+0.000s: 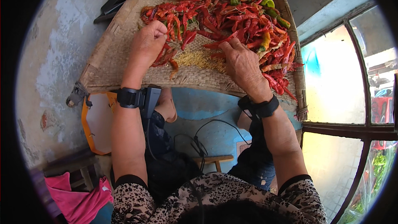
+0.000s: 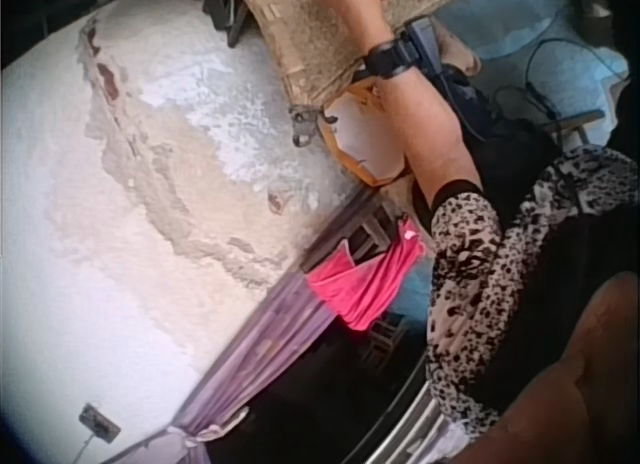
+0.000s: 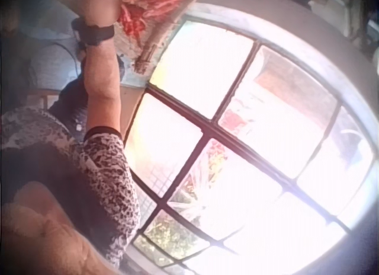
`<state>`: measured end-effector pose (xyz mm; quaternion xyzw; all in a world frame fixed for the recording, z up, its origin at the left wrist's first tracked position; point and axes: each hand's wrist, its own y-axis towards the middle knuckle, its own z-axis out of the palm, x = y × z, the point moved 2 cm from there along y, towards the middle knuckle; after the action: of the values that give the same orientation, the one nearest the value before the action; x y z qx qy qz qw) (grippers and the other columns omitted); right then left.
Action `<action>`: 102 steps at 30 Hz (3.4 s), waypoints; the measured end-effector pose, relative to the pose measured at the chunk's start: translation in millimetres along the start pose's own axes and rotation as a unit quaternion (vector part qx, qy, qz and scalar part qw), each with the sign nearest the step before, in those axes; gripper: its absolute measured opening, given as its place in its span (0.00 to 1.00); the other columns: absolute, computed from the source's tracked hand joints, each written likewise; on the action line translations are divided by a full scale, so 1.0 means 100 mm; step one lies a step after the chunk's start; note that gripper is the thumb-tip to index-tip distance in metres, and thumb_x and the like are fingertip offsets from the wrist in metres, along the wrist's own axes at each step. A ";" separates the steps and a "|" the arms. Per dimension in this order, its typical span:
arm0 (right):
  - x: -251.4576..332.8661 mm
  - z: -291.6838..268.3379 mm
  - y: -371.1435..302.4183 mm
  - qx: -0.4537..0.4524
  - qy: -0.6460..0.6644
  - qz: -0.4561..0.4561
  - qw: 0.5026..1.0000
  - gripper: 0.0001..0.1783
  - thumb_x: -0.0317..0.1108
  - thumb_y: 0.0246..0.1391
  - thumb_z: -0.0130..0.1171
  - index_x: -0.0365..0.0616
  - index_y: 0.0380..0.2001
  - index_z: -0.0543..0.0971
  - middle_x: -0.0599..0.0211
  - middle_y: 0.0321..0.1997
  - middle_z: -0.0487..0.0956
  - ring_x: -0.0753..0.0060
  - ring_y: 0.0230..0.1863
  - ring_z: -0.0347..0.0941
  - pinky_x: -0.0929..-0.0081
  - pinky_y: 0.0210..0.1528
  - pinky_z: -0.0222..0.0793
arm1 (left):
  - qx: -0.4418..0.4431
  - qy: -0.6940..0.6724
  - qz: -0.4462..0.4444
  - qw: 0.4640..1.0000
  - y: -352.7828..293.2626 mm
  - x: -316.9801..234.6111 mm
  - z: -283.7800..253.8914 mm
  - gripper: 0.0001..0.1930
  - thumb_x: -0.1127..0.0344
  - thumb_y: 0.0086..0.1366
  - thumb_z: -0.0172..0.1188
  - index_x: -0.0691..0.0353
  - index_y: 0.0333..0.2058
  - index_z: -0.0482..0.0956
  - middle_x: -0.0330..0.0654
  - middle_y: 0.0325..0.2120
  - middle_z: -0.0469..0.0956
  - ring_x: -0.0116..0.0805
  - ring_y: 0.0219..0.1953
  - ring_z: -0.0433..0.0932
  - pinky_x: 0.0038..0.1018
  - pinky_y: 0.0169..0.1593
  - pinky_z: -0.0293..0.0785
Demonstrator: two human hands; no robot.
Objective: The person sorts through a pile of red and green chili peppers on a woven tray, picking up individual peppers to pull off their stems and break them open to release seeds.
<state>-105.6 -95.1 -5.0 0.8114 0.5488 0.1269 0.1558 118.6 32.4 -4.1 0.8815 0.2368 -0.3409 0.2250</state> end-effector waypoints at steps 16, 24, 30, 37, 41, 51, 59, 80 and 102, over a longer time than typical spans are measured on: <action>0.04 -0.01 -0.04 -0.075 0.159 0.006 0.985 0.07 0.30 0.52 0.58 0.41 0.34 0.75 0.55 0.30 0.77 0.50 0.29 0.77 0.60 0.27 0.75 | 0.013 0.355 0.032 0.934 -0.19 -0.26 0.13 0.17 0.64 0.58 0.63 0.65 0.45 0.75 0.50 0.45 0.76 0.49 0.50 0.74 0.39 0.50 0.74; -0.02 -0.01 -0.05 -0.050 0.153 0.023 0.987 0.07 0.31 0.53 0.58 0.41 0.35 0.76 0.57 0.31 0.78 0.50 0.30 0.77 0.61 0.29 0.74 | 0.040 0.314 -0.024 0.948 -0.06 -0.08 0.05 0.13 0.66 0.57 0.63 0.64 0.39 0.77 0.51 0.35 0.80 0.53 0.41 0.79 0.42 0.44 0.76; 0.05 -0.08 0.03 -0.010 0.320 0.060 0.945 0.13 0.35 0.58 0.57 0.38 0.41 0.77 0.56 0.32 0.80 0.60 0.28 0.78 0.67 0.29 0.74 | -0.032 0.070 0.008 0.997 -0.13 -0.44 0.14 0.07 0.71 0.60 0.58 0.64 0.38 0.75 0.49 0.28 0.79 0.44 0.30 0.80 0.36 0.34 0.73; -0.02 -0.05 0.10 -0.006 0.478 0.180 0.860 0.18 0.38 0.60 0.57 0.32 0.43 0.76 0.58 0.24 0.80 0.72 0.24 0.75 0.72 0.28 0.70 | 0.102 -0.009 0.180 0.978 -0.33 -0.76 0.50 0.12 0.67 0.63 0.59 0.68 0.40 0.74 0.50 0.31 0.78 0.44 0.31 0.78 0.36 0.38 0.74; -0.23 -0.04 0.07 -0.093 0.357 0.203 0.907 0.16 0.36 0.59 0.57 0.33 0.43 0.75 0.61 0.21 0.78 0.70 0.21 0.74 0.71 0.26 0.69 | 0.048 0.126 0.114 0.984 -0.18 -0.52 0.25 0.17 0.62 0.62 0.60 0.64 0.47 0.74 0.50 0.39 0.76 0.47 0.43 0.74 0.39 0.47 0.71; -0.08 -0.14 0.04 -0.142 0.281 0.114 0.942 0.19 0.29 0.55 0.59 0.37 0.50 0.73 0.57 0.21 0.77 0.61 0.21 0.75 0.67 0.24 0.69 | 0.037 0.336 -0.024 0.941 -0.02 0.12 -0.02 0.19 0.70 0.59 0.60 0.62 0.50 0.71 0.53 0.48 0.74 0.50 0.51 0.73 0.40 0.54 0.69; 0.04 -0.11 0.05 -0.039 0.364 0.088 0.926 0.12 0.30 0.56 0.58 0.35 0.42 0.77 0.53 0.25 0.79 0.59 0.26 0.78 0.67 0.29 0.72 | 0.004 -0.057 0.018 0.998 0.01 -0.11 0.11 0.10 0.76 0.57 0.56 0.63 0.40 0.75 0.46 0.35 0.78 0.37 0.36 0.78 0.31 0.40 0.74; -0.26 -0.23 0.08 -0.177 0.313 0.217 0.907 0.28 0.27 0.50 0.61 0.39 0.56 0.69 0.56 0.34 0.77 0.64 0.31 0.76 0.67 0.32 0.72 | 0.144 -0.323 -0.072 0.933 -0.22 -0.64 0.52 0.10 0.63 0.69 0.52 0.63 0.43 0.72 0.38 0.31 0.78 0.21 0.30 0.75 0.20 0.35 0.72; -0.23 -0.19 0.04 -0.204 0.257 0.109 0.938 0.33 0.24 0.53 0.60 0.42 0.62 0.62 0.64 0.21 0.74 0.68 0.20 0.73 0.71 0.23 0.69 | 0.073 0.281 0.014 0.957 -0.25 -0.12 0.07 0.15 0.66 0.58 0.62 0.63 0.40 0.69 0.51 0.28 0.78 0.52 0.32 0.78 0.44 0.38 0.71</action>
<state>-117.7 -115.2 12.7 0.7566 0.4408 0.4568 0.1567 92.9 45.4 -6.5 0.9591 0.2523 -0.0930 0.0889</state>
